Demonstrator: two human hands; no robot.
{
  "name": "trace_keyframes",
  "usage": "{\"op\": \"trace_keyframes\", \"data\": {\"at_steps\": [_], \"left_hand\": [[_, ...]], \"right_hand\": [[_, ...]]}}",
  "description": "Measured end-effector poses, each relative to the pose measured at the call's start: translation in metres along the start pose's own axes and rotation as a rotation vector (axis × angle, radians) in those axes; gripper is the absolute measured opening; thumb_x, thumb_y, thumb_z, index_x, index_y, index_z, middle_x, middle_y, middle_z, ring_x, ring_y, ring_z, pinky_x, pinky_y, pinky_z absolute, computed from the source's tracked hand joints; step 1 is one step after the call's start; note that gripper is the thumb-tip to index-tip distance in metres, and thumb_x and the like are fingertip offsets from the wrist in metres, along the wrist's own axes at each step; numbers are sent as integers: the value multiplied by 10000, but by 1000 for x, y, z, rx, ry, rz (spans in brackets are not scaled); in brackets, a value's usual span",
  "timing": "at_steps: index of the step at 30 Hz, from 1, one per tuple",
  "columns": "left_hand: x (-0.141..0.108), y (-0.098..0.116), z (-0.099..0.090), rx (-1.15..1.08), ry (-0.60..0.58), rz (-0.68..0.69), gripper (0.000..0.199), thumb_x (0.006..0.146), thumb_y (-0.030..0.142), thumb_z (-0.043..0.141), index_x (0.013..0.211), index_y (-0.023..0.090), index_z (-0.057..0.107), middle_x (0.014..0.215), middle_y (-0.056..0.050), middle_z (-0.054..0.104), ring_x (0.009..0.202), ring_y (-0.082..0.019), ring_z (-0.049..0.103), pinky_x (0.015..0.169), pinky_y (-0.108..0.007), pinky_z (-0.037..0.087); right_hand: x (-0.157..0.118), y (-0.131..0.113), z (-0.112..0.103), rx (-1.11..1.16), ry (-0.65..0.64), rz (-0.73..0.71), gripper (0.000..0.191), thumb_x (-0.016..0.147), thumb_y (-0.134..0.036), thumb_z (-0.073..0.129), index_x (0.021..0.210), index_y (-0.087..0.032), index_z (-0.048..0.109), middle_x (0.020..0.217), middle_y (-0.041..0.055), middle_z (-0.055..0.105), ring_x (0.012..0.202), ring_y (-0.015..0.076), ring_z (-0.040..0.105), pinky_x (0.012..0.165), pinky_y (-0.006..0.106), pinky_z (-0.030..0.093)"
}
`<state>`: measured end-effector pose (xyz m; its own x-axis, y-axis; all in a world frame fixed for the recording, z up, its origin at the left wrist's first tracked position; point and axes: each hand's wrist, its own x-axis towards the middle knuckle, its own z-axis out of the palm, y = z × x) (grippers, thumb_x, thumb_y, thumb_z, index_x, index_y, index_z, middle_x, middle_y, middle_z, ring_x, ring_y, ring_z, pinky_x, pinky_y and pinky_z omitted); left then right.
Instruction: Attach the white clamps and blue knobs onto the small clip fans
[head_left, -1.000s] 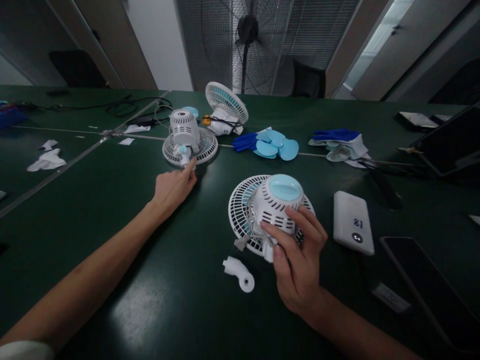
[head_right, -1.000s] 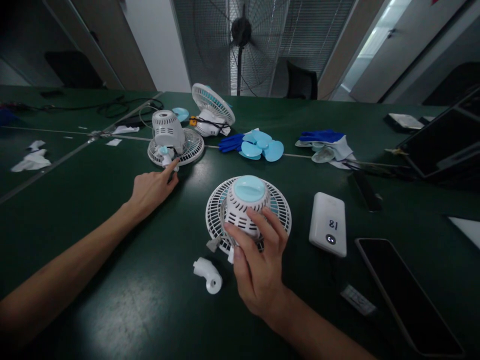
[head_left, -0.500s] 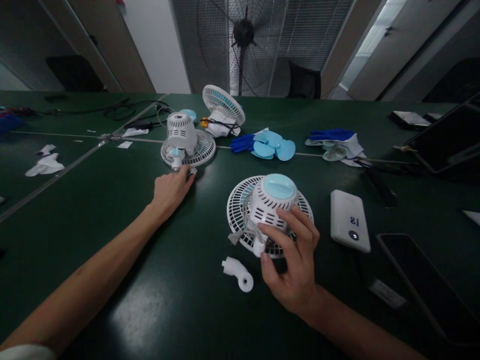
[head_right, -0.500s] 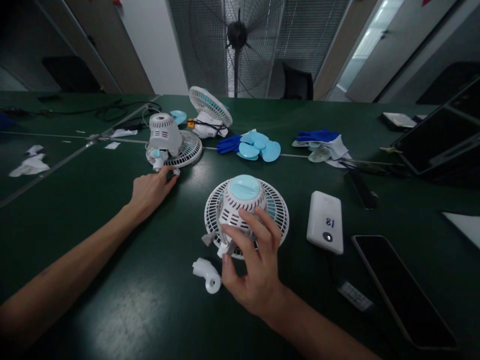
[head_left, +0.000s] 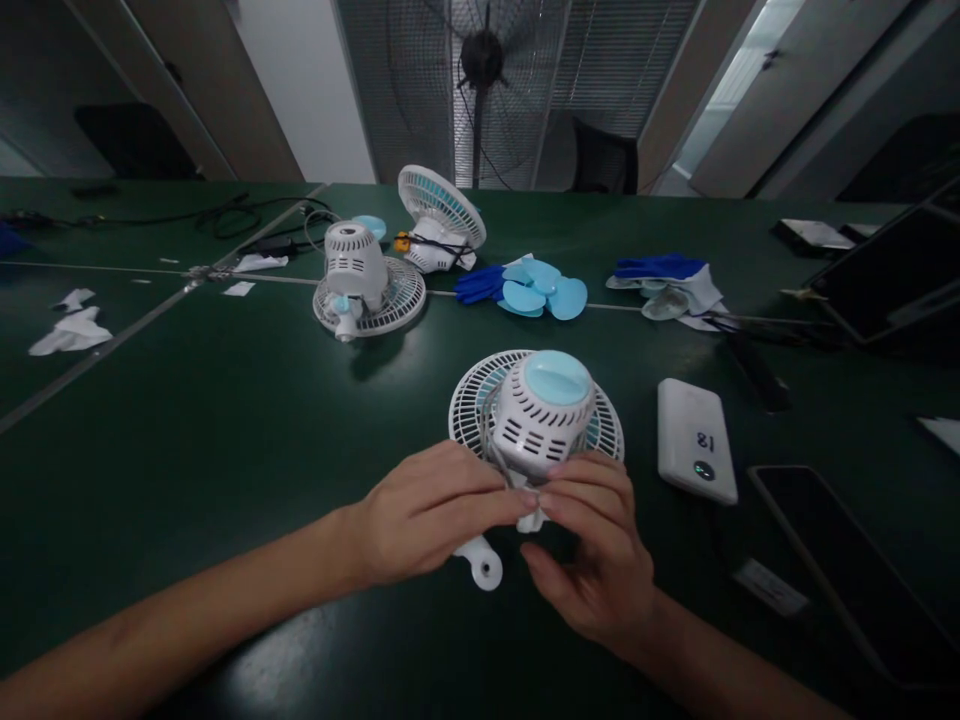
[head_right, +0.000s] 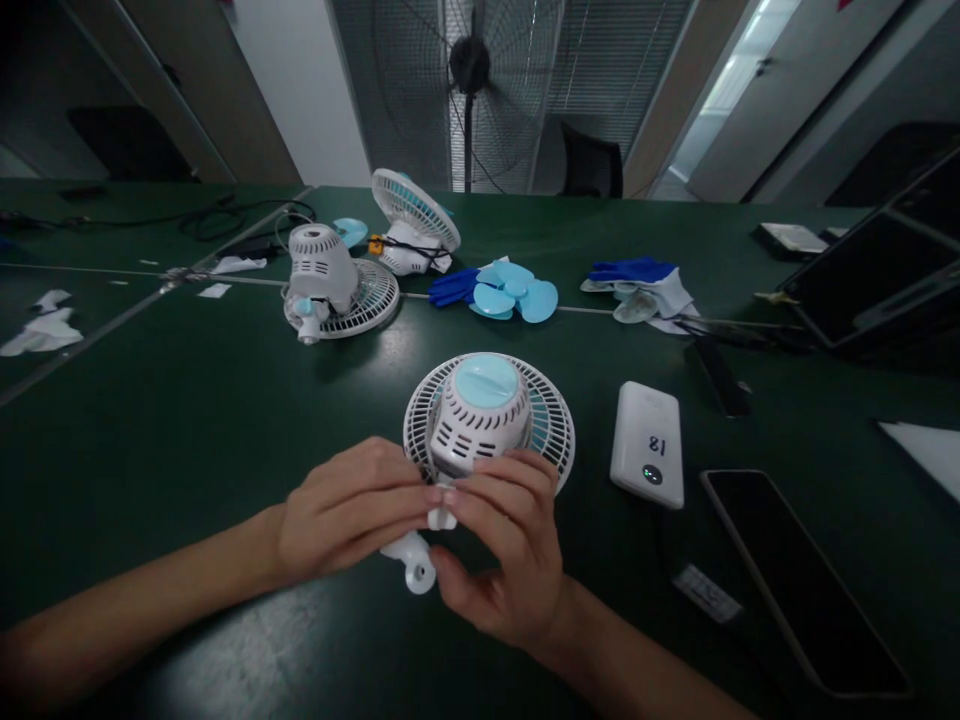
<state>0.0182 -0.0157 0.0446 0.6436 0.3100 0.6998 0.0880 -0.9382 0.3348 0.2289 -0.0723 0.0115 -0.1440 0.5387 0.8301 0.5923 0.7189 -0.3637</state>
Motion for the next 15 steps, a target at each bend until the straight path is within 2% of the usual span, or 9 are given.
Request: {"op": "trace_keyframes", "data": {"at_steps": [3,6,10,12,13,15], "left_hand": [[-5,8,4,-186,7,-75,374,986,54,526,1342,165,556,1081,-113,731,980,-198,711,853,-344,603],[-7,12,5,-306,66,-174,322,979,58,562,1275,184,581,1028,-86,739,919,-182,718,838,-328,609],[-9,23,8,-278,175,-276,291,924,104,687,1186,180,586,947,-58,712,867,-170,694,784,-298,595],[-17,29,10,-227,242,-285,285,907,82,688,1151,164,565,907,-51,682,834,-161,668,745,-283,576],[-23,31,11,-187,240,-258,246,916,79,660,1127,158,560,885,-49,670,807,-157,650,722,-281,563],[-36,34,12,-51,94,-147,147,951,132,601,1095,144,578,878,-63,669,799,-171,627,708,-304,539]], "right_hand": [[1,1,-3,65,-22,-17,281,926,-182,627,1199,-243,598,975,24,673,950,218,621,908,441,518],[4,1,-5,101,-20,-6,202,947,-205,638,1147,-220,615,948,32,700,935,218,631,865,436,529],[4,1,-4,147,12,-7,118,942,-156,609,1046,-211,619,888,20,699,891,210,640,820,424,541],[4,3,-3,162,24,4,126,928,-103,577,1006,-198,606,862,17,679,859,201,634,803,409,536],[3,5,-3,160,35,22,139,917,-84,563,995,-194,599,854,18,666,843,198,627,788,403,534],[3,10,-4,151,67,49,173,880,-54,543,979,-189,588,844,20,640,807,194,613,742,396,532]]}}
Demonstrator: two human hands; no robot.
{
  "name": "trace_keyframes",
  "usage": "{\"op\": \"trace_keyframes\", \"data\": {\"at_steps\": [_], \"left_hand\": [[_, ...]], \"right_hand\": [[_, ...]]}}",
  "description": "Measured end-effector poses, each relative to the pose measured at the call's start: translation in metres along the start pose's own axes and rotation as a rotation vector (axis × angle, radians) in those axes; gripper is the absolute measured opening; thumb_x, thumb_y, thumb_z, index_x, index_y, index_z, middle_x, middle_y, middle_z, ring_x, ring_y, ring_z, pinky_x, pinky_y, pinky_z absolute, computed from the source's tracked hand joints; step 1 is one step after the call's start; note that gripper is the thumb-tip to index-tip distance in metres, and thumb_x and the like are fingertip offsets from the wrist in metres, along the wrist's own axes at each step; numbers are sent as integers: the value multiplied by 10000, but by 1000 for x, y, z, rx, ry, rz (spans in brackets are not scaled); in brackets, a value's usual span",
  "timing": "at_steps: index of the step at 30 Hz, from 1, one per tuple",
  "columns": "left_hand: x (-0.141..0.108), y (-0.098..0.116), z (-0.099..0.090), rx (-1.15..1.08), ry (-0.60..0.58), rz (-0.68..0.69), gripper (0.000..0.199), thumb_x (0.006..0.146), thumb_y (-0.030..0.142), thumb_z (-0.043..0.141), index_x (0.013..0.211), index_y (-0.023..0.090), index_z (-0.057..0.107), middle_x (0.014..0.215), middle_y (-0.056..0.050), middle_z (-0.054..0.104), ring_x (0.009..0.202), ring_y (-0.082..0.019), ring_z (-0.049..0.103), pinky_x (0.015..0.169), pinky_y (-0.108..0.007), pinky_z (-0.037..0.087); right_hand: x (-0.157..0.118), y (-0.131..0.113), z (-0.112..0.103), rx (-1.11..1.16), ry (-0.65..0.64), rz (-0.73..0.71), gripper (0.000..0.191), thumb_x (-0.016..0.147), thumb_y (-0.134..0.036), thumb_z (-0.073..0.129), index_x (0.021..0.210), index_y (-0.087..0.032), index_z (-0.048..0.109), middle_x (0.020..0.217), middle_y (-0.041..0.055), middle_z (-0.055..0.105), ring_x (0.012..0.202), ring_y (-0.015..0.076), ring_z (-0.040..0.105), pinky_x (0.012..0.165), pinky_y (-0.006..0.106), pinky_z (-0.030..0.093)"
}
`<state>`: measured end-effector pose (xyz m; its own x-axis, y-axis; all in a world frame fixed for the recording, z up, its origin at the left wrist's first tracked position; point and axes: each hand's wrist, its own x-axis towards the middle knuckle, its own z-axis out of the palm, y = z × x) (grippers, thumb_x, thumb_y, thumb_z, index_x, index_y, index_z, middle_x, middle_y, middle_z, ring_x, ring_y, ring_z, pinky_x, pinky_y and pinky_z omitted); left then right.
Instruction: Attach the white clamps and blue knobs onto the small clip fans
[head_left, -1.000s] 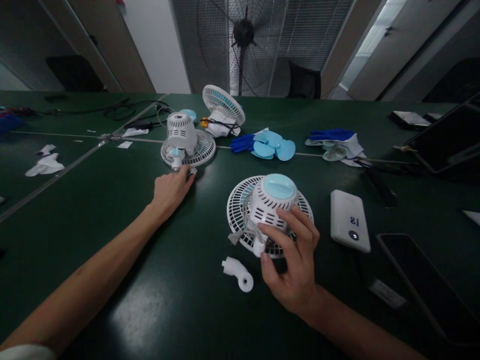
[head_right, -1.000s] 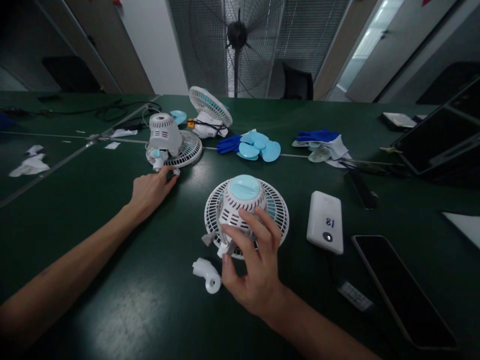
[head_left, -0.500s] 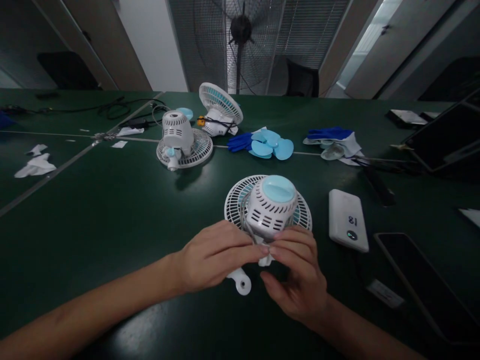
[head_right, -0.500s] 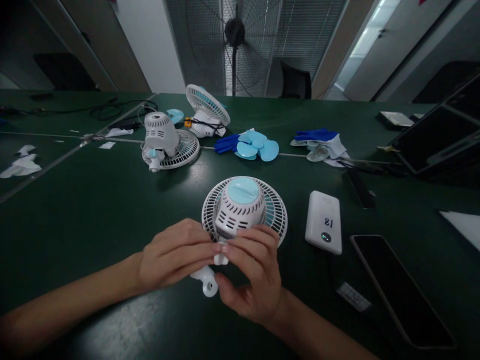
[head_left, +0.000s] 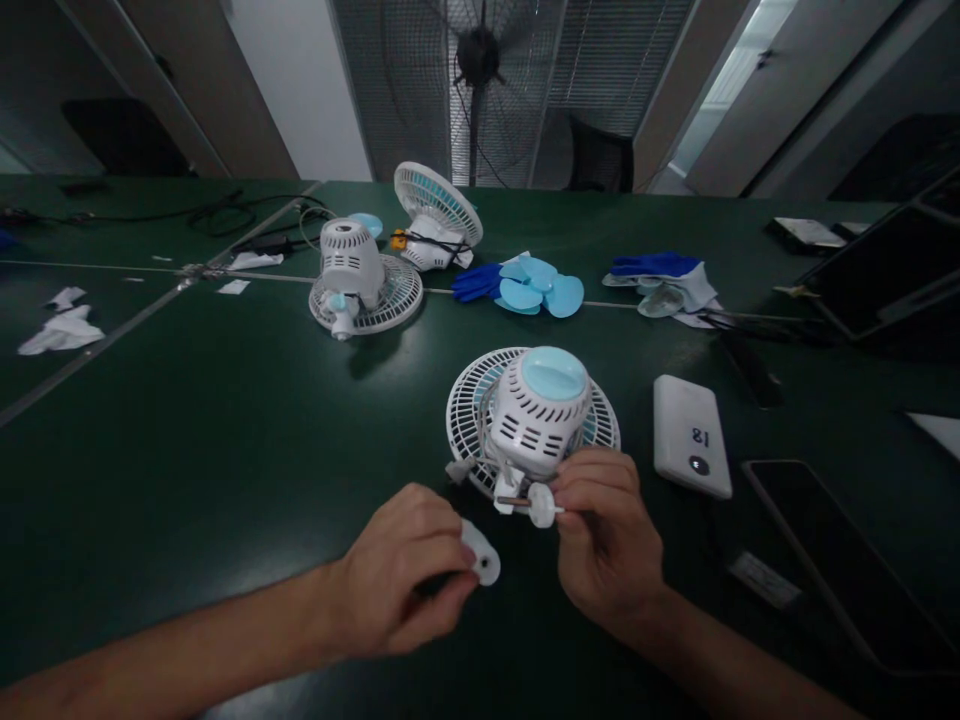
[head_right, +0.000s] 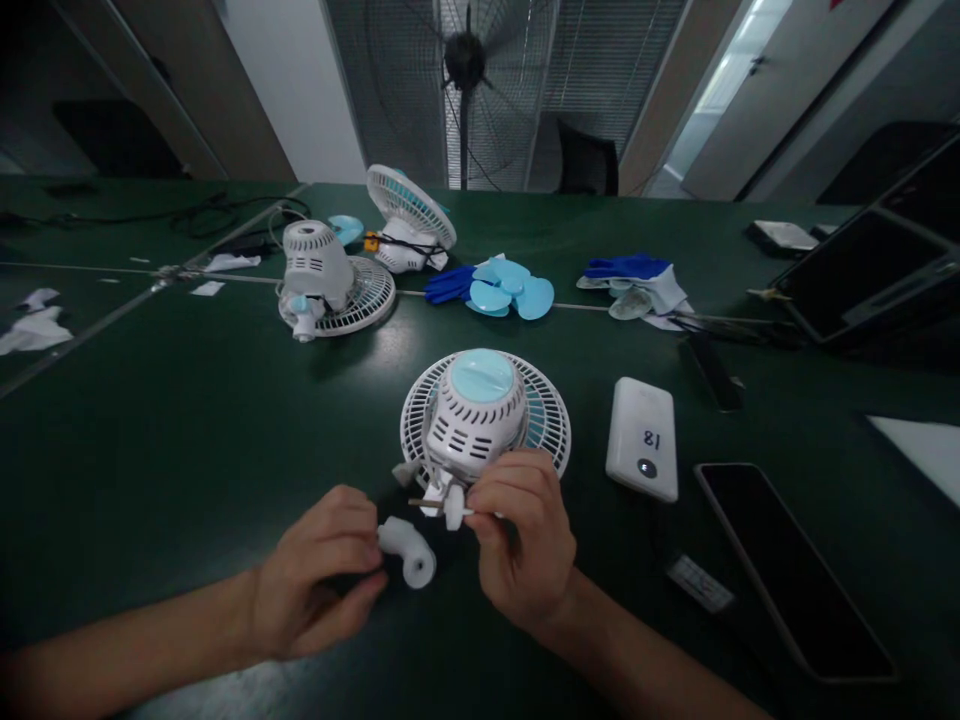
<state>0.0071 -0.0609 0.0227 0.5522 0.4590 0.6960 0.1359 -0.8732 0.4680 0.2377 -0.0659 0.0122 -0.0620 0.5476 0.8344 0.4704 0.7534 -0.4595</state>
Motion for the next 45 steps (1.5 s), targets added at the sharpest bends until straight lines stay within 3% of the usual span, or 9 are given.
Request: {"op": "trace_keyframes", "data": {"at_steps": [5,13,16,21,23,27,34,39,45], "left_hand": [[-18,-6,1,324,-438,167,246,984,225,586,1214,145,621,1121,-99,679,1018,-240,614,825,-360,514],[-9,-16,-2,216,-594,-118,312,990,258,554,1284,156,533,1303,-155,609,1158,-279,573,923,-395,470],[-10,-15,-6,128,-513,-127,301,1002,245,574,1287,170,513,1211,-123,669,1099,-250,596,906,-372,449],[-18,-9,-5,-264,-54,-233,522,926,187,690,1392,213,456,1214,-113,643,1098,-248,592,937,-394,481],[-22,-5,-1,-399,17,-323,518,932,197,698,1386,230,451,1214,-109,632,1147,-257,593,989,-414,488],[-25,2,8,-651,56,-553,475,994,203,618,1380,297,357,1212,-78,612,1095,-224,643,938,-390,533],[-20,-4,11,-915,-36,-872,359,899,245,769,1177,202,547,1011,-39,645,872,-149,661,752,-239,531],[-17,-5,11,-969,-58,-904,376,927,222,730,1243,204,527,1018,-34,616,838,-104,619,723,-195,519],[-20,-8,17,-1116,66,-858,500,748,132,886,1070,198,509,1108,-29,605,835,-88,630,680,-154,531]], "right_hand": [[5,13,-17,-36,-83,-227,213,747,-39,563,916,-161,608,794,21,615,681,171,601,590,359,523],[11,19,-28,-141,-156,-394,179,728,-40,592,852,-166,621,709,4,648,595,148,642,541,296,585],[6,17,-29,-173,-121,-304,178,729,-56,607,862,-174,622,723,4,656,613,152,655,544,288,568],[-4,5,-28,-201,-75,-50,153,784,-94,593,907,-182,617,751,15,673,634,163,666,524,284,530],[-6,3,-28,-178,-86,-25,153,791,-90,589,911,-180,615,738,14,670,624,159,664,518,274,525],[-7,3,-28,-184,-100,-53,170,783,-81,597,918,-182,618,735,11,686,617,155,676,534,267,539],[-11,9,-24,-140,-138,-58,196,792,-51,606,954,-159,626,791,30,685,691,155,676,583,275,549],[-16,18,-22,8,-135,29,238,796,-30,585,999,-152,611,865,63,657,814,210,661,675,372,569],[-9,15,-20,14,-159,-3,240,792,-16,565,989,-147,605,849,56,636,803,206,635,673,375,551]]}}
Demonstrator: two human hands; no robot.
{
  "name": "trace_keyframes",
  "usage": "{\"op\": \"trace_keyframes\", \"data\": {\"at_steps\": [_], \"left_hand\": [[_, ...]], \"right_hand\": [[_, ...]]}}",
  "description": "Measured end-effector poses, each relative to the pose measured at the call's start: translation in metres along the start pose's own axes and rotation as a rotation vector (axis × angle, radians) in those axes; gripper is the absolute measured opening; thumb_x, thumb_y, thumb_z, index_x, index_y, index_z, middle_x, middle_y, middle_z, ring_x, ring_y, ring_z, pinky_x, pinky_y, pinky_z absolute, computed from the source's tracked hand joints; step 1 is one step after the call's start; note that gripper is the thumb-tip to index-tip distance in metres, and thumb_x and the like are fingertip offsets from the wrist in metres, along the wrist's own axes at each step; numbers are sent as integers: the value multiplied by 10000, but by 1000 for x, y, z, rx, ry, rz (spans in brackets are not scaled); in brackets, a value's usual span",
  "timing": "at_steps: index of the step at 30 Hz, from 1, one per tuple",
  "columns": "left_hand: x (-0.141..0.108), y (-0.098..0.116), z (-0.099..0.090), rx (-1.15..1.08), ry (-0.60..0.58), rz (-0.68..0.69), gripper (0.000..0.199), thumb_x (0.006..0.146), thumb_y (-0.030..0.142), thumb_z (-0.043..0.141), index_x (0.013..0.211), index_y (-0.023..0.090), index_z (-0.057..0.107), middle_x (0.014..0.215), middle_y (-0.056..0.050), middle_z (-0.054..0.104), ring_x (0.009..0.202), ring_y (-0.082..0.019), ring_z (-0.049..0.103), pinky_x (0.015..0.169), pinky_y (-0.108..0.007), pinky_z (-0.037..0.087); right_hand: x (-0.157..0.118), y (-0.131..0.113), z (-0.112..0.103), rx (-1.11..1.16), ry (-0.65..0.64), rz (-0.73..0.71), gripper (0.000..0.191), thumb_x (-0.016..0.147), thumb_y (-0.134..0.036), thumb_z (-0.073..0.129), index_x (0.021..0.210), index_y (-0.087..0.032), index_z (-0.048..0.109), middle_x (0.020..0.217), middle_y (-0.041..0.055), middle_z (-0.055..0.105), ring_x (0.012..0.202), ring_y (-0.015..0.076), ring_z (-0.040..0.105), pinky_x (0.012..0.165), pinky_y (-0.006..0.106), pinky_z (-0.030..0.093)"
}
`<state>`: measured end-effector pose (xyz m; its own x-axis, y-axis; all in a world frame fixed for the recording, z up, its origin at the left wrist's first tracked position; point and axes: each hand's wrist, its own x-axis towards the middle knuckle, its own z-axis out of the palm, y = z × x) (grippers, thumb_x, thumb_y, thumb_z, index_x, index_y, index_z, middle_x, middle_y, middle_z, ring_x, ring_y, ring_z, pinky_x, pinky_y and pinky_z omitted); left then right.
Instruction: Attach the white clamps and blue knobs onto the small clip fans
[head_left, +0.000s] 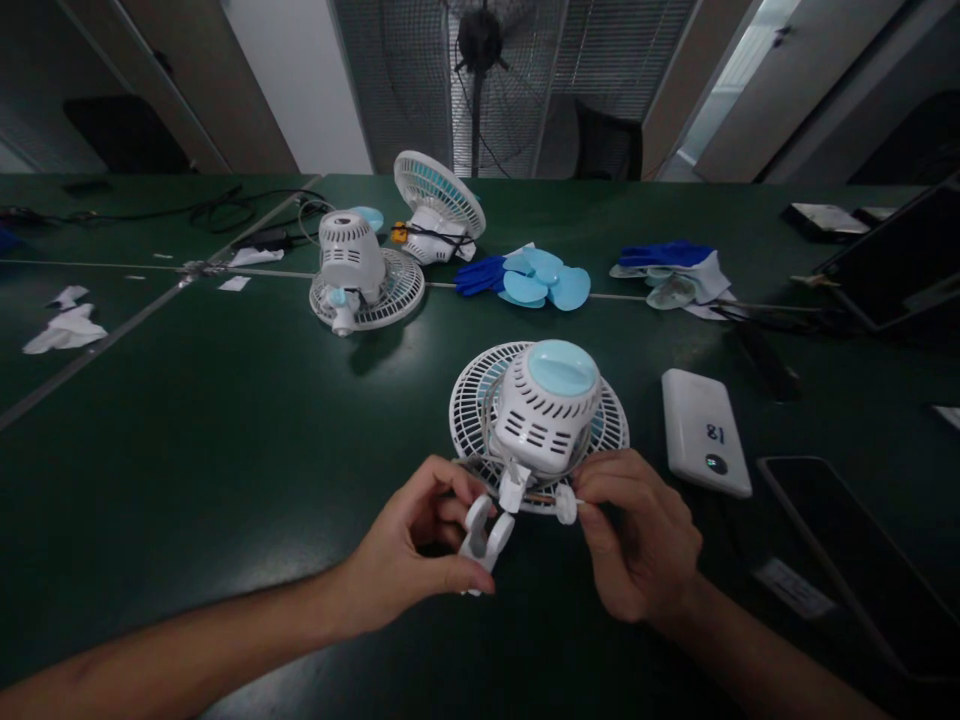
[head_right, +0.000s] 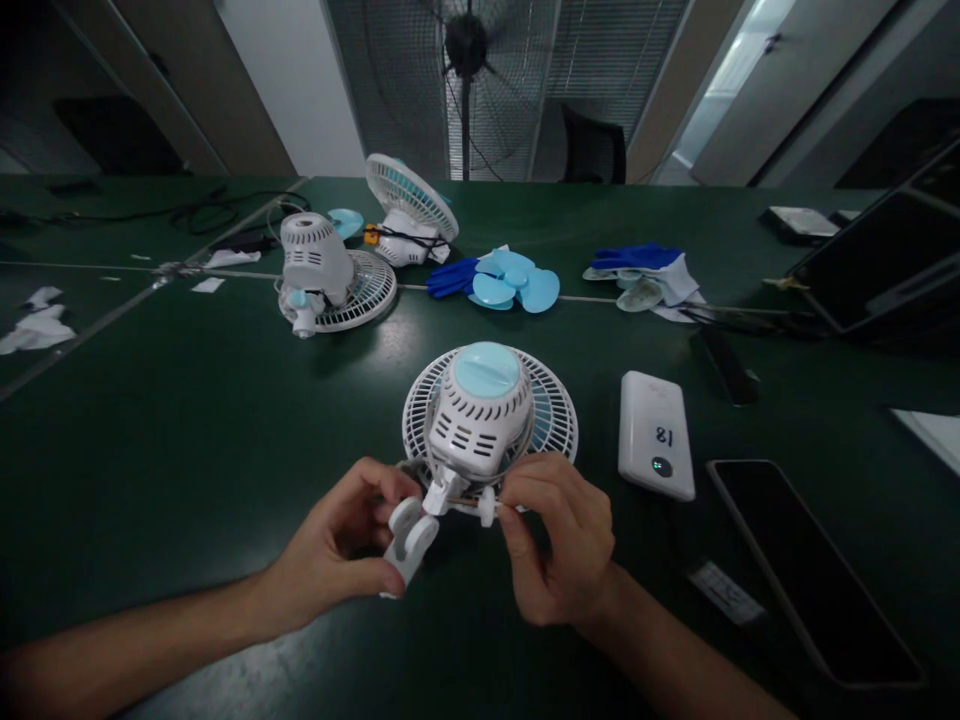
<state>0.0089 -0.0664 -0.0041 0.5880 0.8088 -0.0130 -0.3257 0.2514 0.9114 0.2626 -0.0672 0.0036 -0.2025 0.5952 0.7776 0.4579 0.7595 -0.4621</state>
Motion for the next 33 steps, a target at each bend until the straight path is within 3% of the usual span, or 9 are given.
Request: {"op": "trace_keyframes", "data": {"at_steps": [4,10,13,16,24,27,33], "left_hand": [[3,2,-1,36,4,11,494,691,126,922,1004,176,543,1147,-35,586,899,-95,616,686,-128,528],[-1,8,0,101,-123,-19,619,720,29,856,1205,224,523,1269,-73,531,1040,-155,605,825,-237,593],[-3,10,3,153,-134,-4,588,771,20,798,1234,238,508,1285,-77,498,1081,-168,584,873,-278,598],[-3,10,4,196,-112,16,592,763,38,817,1240,243,531,1259,-70,498,1083,-165,585,861,-248,594],[-7,6,1,501,-75,195,674,655,188,952,1217,206,580,958,-16,684,832,-134,664,762,-203,555],[-7,6,1,541,-70,204,709,653,269,959,1233,203,557,862,5,723,754,-133,683,712,-201,540],[0,7,5,518,5,164,642,703,310,929,1209,200,549,857,1,741,753,-149,697,715,-236,549]], "right_hand": [[2,-2,0,5,-9,5,236,806,-10,554,993,-146,601,849,52,633,793,197,629,668,369,547],[-3,4,-2,9,-17,49,219,818,-18,563,986,-155,597,871,52,634,819,201,631,682,374,540],[-6,5,-2,19,1,54,213,813,-33,565,983,-157,597,859,50,632,805,205,631,674,382,539],[-7,4,-3,28,3,59,213,808,-50,565,986,-163,598,853,51,638,794,209,647,663,379,552],[-6,-1,-4,34,20,49,201,791,-74,566,965,-164,608,833,60,658,776,217,683,640,361,579],[-4,-3,-2,10,20,51,175,808,-87,555,953,-170,608,812,54,659,754,211,687,626,346,573],[-4,-6,-1,2,17,54,155,814,-90,539,936,-168,592,813,55,655,750,206,687,615,335,559]]}}
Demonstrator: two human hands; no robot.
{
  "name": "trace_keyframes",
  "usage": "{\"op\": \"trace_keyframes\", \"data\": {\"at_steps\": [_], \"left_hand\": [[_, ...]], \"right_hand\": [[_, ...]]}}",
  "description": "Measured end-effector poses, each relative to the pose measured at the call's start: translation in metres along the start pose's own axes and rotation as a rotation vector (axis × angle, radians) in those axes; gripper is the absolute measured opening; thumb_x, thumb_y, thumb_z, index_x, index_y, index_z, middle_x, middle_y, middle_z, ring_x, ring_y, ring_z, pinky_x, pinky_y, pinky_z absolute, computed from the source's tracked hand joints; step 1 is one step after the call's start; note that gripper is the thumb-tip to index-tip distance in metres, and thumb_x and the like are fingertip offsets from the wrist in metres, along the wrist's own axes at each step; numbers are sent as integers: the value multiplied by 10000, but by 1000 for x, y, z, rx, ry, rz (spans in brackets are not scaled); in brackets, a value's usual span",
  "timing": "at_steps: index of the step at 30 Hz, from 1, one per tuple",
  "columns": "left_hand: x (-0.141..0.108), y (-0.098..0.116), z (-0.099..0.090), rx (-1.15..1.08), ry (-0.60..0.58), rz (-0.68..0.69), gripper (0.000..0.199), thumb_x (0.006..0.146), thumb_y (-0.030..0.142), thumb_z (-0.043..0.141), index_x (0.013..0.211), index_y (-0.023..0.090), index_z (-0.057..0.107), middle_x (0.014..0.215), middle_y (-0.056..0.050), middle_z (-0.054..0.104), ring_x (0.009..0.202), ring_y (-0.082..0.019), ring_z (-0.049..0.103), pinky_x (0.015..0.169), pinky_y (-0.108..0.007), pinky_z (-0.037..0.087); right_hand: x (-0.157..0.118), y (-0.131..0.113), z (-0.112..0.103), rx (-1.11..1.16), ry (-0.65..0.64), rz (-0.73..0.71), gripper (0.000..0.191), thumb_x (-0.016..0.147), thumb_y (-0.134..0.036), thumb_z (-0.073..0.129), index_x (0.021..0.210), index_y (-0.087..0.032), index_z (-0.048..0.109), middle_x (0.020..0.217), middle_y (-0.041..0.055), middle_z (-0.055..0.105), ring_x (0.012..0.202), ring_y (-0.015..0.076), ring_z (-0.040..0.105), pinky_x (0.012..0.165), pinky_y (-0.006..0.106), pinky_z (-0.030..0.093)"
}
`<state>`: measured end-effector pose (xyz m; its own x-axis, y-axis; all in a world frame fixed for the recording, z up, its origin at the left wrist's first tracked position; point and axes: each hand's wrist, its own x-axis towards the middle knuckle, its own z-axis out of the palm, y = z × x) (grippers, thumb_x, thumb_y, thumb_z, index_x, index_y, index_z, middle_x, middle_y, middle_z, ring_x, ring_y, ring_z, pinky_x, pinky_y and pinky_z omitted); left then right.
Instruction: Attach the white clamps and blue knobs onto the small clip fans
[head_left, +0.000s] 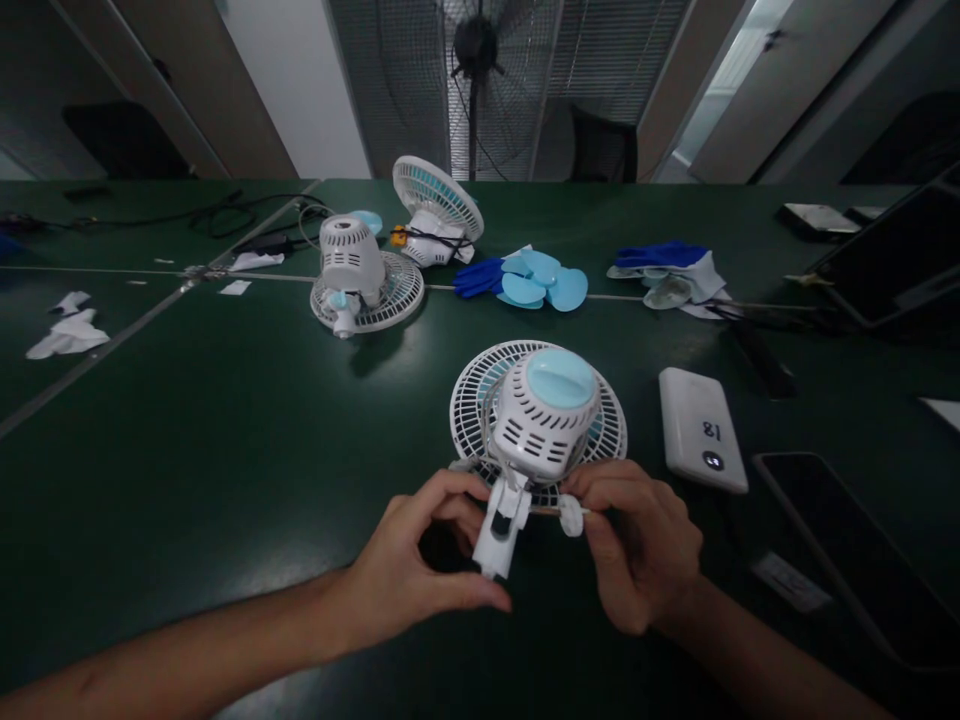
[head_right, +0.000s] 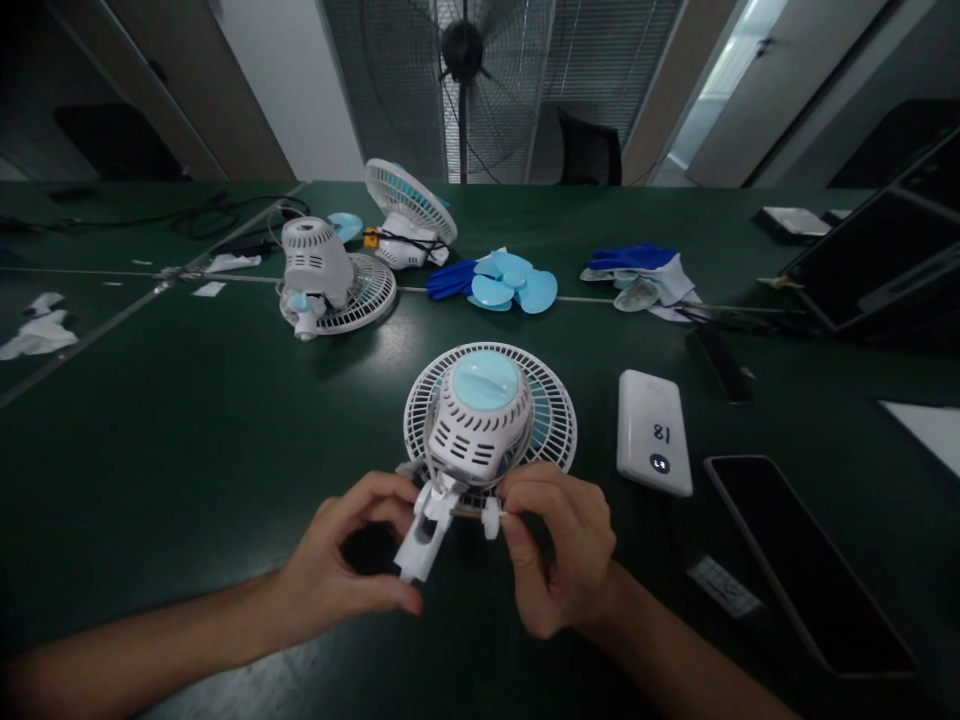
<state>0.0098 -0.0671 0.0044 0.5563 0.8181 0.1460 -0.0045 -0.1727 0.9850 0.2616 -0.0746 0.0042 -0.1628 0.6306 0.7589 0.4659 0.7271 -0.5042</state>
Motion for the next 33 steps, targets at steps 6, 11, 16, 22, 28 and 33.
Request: {"op": "trace_keyframes", "data": {"at_steps": [6,11,16,22,28,33], "left_hand": [[0,-1,-2,47,-3,-32,591,768,270,884,1234,207,526,871,7,698,778,-136,657,728,-237,510],[0,0,-2,70,-10,-34,549,796,274,848,1222,194,511,883,-5,669,789,-139,630,723,-245,499],[1,1,-3,69,-34,-38,534,805,230,819,1228,210,493,893,8,652,793,-127,615,723,-237,486],[2,1,-2,40,-53,-15,517,839,200,786,1251,217,475,954,-5,639,838,-129,602,750,-238,491],[1,-1,-4,-11,-39,-12,517,860,222,797,1264,228,475,968,-9,624,855,-135,596,750,-236,482],[2,-2,-5,-36,-49,-27,547,861,241,807,1294,222,473,980,-18,621,862,-142,586,753,-244,475]], "right_hand": [[-1,5,-7,-42,-41,-39,197,786,-61,566,943,-170,614,808,51,679,721,193,688,572,310,554],[1,6,-6,-58,-67,-84,198,779,-79,576,939,-174,642,789,44,697,698,194,696,563,305,567],[5,3,-4,-33,-114,-167,239,767,-43,592,968,-164,642,792,44,704,684,182,700,599,314,610],[8,1,-4,-86,-98,-218,217,777,-33,600,956,-149,636,778,47,714,698,181,723,639,319,650],[10,-2,-3,-143,-70,-256,197,826,-51,607,976,-177,629,768,17,728,694,163,737,665,294,660],[4,0,-4,-181,-62,-199,183,830,-66,644,976,-175,628,811,28,742,724,172,745,658,275,639]]}}
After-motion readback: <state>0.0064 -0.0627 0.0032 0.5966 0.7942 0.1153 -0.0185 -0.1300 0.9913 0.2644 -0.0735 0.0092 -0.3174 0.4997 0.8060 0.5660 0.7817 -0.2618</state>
